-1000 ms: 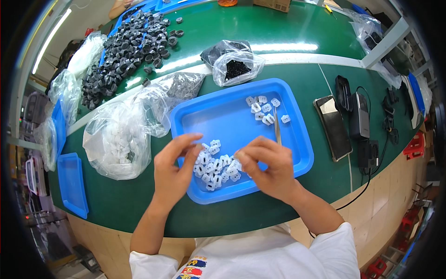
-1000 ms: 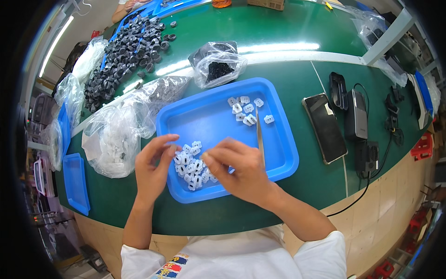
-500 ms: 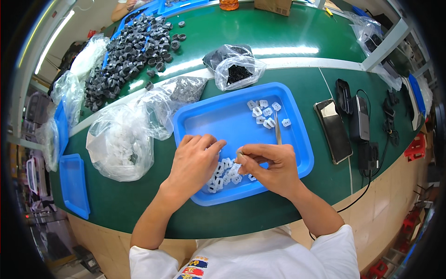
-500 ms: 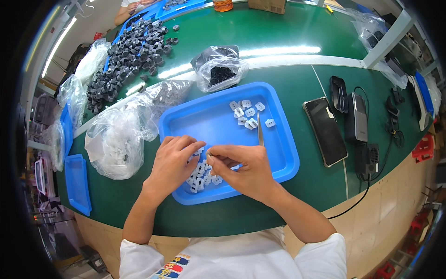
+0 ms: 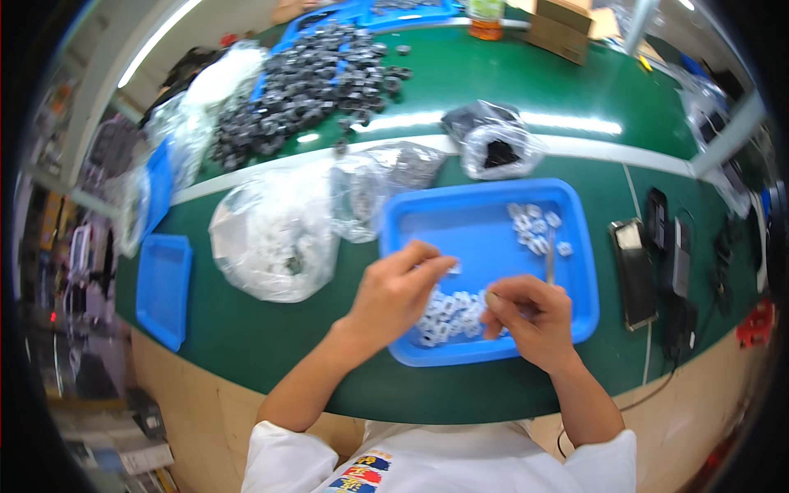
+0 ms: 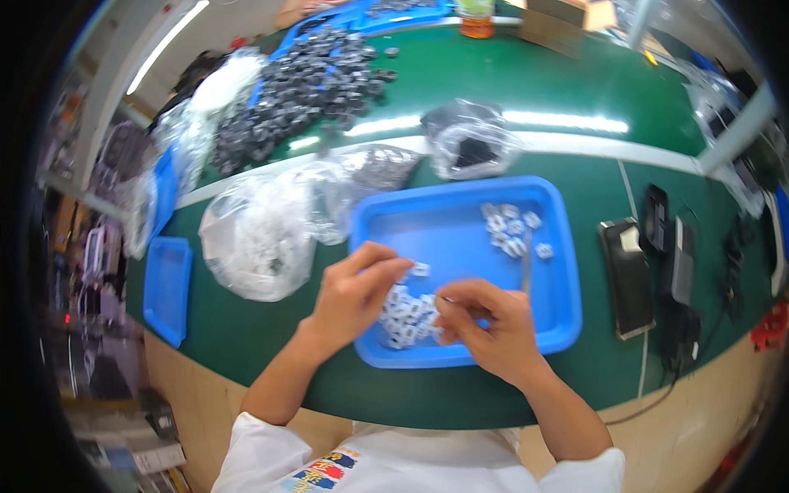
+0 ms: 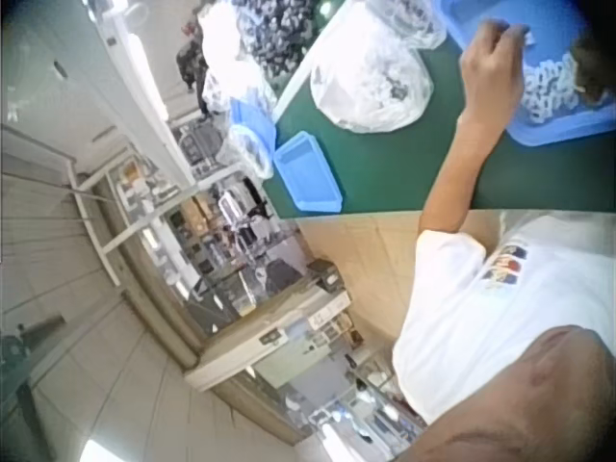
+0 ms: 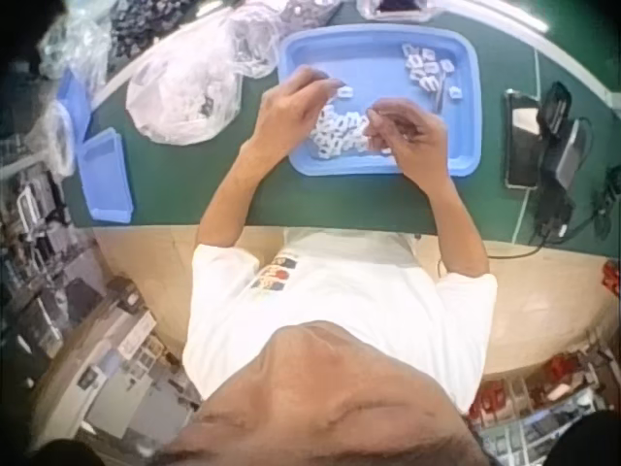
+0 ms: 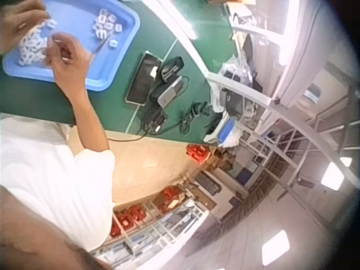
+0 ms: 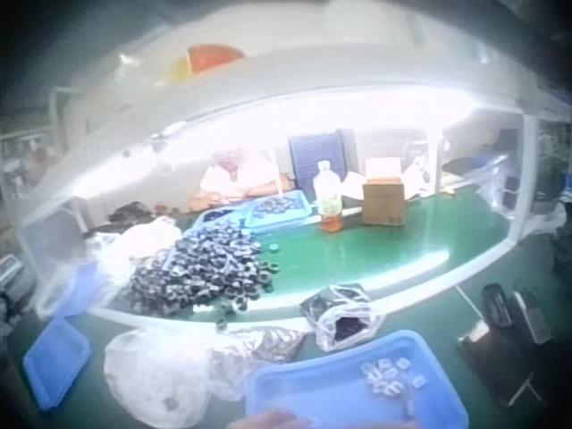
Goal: The person assembles plastic clips by inserting small components into white plastic housings by hand and placing the finished clips into a tray.
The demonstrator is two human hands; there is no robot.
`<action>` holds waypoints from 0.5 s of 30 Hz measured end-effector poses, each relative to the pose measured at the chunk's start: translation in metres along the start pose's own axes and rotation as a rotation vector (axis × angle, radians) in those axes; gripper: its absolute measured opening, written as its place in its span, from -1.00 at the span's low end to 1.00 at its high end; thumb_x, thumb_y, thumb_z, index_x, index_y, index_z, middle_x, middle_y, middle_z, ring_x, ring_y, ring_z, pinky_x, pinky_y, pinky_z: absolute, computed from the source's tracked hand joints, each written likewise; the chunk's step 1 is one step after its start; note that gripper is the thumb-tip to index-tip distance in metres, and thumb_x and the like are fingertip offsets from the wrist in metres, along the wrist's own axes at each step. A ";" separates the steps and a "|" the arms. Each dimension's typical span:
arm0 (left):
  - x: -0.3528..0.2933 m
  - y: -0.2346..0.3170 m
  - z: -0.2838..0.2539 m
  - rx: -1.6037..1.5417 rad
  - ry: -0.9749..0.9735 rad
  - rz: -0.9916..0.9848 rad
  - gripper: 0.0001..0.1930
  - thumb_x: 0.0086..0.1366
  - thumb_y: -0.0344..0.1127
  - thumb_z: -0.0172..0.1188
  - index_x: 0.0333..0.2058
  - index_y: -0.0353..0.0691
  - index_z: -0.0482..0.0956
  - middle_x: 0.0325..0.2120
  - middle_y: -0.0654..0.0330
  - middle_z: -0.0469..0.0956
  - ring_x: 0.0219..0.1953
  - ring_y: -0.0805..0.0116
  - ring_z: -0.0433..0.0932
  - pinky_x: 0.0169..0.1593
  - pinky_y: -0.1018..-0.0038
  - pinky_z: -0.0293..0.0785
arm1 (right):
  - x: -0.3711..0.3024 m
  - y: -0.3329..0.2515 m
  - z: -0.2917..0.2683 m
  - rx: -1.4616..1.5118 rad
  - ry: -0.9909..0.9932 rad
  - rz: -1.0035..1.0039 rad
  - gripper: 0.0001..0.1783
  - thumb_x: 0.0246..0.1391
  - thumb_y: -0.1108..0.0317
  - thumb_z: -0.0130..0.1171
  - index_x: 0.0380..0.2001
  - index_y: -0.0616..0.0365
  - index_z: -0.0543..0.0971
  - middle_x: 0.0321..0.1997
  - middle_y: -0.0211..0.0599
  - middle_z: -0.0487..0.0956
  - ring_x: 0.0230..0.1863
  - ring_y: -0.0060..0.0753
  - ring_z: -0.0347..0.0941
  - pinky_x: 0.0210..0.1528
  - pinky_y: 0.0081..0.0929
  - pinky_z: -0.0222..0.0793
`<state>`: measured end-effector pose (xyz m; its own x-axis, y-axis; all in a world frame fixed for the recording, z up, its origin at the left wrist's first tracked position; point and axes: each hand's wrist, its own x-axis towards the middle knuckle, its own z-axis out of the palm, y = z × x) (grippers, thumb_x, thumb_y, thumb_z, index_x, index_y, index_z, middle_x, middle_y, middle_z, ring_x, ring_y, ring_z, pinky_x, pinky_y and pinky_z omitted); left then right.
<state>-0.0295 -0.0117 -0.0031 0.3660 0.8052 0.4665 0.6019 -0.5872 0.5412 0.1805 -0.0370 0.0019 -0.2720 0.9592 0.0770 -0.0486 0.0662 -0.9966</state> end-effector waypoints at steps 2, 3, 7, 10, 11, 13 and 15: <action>-0.007 0.009 -0.001 -0.144 0.008 -0.094 -0.78 0.10 -0.60 0.20 -0.24 -0.28 0.61 -0.39 0.15 0.53 -0.47 0.31 0.59 -0.38 0.47 0.53 | -0.004 -0.002 0.001 0.006 -0.014 0.022 -0.91 0.08 0.55 0.18 -0.33 0.36 0.55 -0.54 -0.22 0.59 -0.55 -0.48 0.58 -0.54 -0.62 0.51; -0.013 0.014 -0.003 -0.267 -0.001 -0.184 -0.78 0.11 -0.60 0.19 -0.22 -0.29 0.60 -0.37 0.14 0.53 -0.45 0.34 0.60 -0.35 0.49 0.55 | -0.004 -0.001 0.002 0.028 -0.015 0.026 -0.92 0.07 0.56 0.18 -0.35 0.37 0.56 -0.55 -0.21 0.59 -0.57 -0.48 0.57 -0.57 -0.63 0.50; -0.030 0.022 -0.004 -0.701 0.018 -0.282 -0.80 0.16 -0.53 0.22 -0.20 -0.28 0.58 -0.29 0.17 0.52 -0.33 0.41 0.56 -0.32 0.52 0.52 | -0.008 0.000 0.002 0.055 -0.063 0.072 -0.94 0.06 0.59 0.16 -0.37 0.39 0.55 -0.58 -0.20 0.57 -0.59 -0.47 0.56 -0.60 -0.63 0.49; -0.032 0.022 0.001 -0.818 0.057 -0.227 -0.79 0.13 -0.58 0.25 -0.21 -0.29 0.59 -0.27 0.16 0.51 -0.31 0.41 0.56 -0.29 0.55 0.56 | -0.010 -0.001 0.006 0.122 -0.010 0.110 -0.95 0.05 0.63 0.15 -0.37 0.42 0.54 -0.56 -0.17 0.58 -0.57 -0.45 0.56 -0.59 -0.62 0.49; -0.034 0.023 0.002 -0.796 0.081 -0.250 -0.79 0.13 -0.58 0.25 -0.21 -0.29 0.59 -0.27 0.16 0.51 -0.31 0.41 0.56 -0.29 0.55 0.56 | -0.010 0.002 0.009 0.134 -0.046 0.117 -0.95 0.05 0.63 0.15 -0.37 0.42 0.54 -0.56 -0.17 0.58 -0.57 -0.45 0.56 -0.59 -0.62 0.49; -0.035 0.022 0.004 -0.864 0.033 -0.212 -0.81 0.13 -0.57 0.25 -0.24 -0.27 0.59 -0.26 0.18 0.51 -0.27 0.42 0.54 -0.28 0.55 0.54 | -0.009 0.005 0.011 0.102 -0.035 0.061 -0.91 0.05 0.63 0.15 -0.33 0.42 0.53 -0.50 -0.14 0.60 -0.52 -0.44 0.58 -0.53 -0.63 0.51; -0.038 0.023 0.005 -0.880 0.033 -0.253 -0.81 0.14 -0.57 0.25 -0.24 -0.28 0.59 -0.25 0.19 0.50 -0.27 0.43 0.53 -0.27 0.55 0.51 | -0.010 0.007 0.011 0.065 -0.060 0.080 -0.90 0.05 0.63 0.16 -0.31 0.40 0.53 -0.47 -0.14 0.60 -0.50 -0.43 0.58 -0.50 -0.62 0.51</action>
<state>-0.0261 -0.0553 -0.0115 0.2686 0.9235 0.2739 -0.1017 -0.2555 0.9614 0.1723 -0.0490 -0.0051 -0.3344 0.9424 0.0003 -0.0864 -0.0303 -0.9958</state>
